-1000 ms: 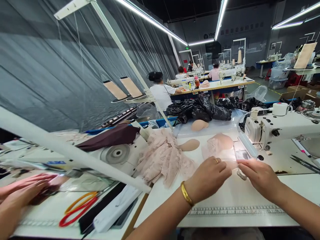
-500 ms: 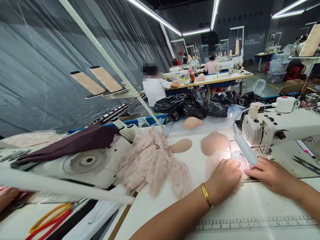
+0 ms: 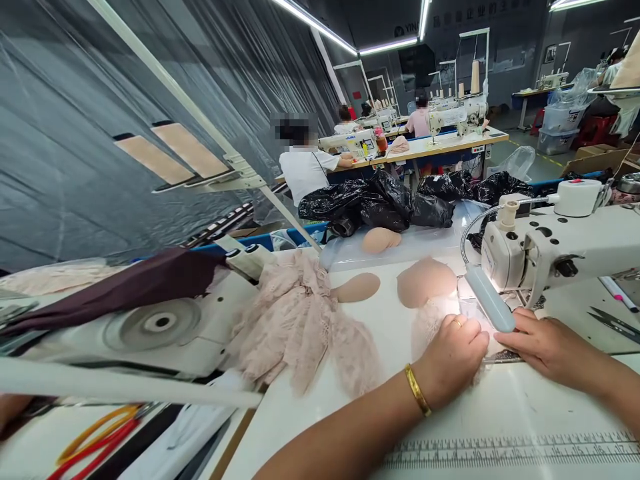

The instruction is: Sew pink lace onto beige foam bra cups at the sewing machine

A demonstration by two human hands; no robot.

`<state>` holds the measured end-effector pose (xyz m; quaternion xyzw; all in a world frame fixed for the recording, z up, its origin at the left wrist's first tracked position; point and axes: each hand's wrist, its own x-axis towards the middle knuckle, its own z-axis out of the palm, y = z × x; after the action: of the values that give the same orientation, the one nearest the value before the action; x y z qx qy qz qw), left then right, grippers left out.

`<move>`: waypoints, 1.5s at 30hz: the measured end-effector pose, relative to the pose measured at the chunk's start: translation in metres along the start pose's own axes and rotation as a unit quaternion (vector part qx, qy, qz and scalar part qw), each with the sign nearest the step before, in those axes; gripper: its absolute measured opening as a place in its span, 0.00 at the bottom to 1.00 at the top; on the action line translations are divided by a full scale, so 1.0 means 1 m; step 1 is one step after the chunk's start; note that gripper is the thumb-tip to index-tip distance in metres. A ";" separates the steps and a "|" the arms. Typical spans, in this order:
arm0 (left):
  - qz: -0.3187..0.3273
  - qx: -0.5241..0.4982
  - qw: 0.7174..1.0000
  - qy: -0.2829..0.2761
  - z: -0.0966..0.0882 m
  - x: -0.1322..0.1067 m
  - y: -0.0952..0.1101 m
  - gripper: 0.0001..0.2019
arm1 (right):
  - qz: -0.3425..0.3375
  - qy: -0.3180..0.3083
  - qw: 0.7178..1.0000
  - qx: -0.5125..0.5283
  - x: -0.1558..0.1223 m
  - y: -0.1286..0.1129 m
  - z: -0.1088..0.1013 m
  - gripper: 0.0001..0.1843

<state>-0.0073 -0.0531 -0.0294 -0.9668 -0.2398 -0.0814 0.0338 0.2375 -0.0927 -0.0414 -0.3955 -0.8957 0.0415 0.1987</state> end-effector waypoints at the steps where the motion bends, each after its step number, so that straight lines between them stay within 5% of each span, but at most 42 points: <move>1: -0.003 0.000 1.000 0.001 -0.001 0.000 0.001 0.04 | 0.000 0.004 1.000 0.003 0.000 0.000 0.000 0.18; 17: -0.010 -0.036 0.997 0.064 0.015 0.006 -0.007 0.09 | 0.037 0.015 0.999 0.025 0.003 -0.002 0.006 0.14; 37: 0.082 -0.090 0.992 0.027 0.021 0.040 -0.052 0.12 | 0.089 0.038 0.995 -0.031 0.002 0.000 0.008 0.13; 45: 0.039 -0.045 0.998 0.025 0.012 0.043 -0.049 0.11 | 0.100 0.037 0.994 -0.038 -0.001 0.005 0.012 0.12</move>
<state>0.0092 0.0112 -0.0328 -0.9738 -0.1967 -0.1146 -0.0004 0.2364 -0.0889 -0.0535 -0.4912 -0.8448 0.0125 0.2119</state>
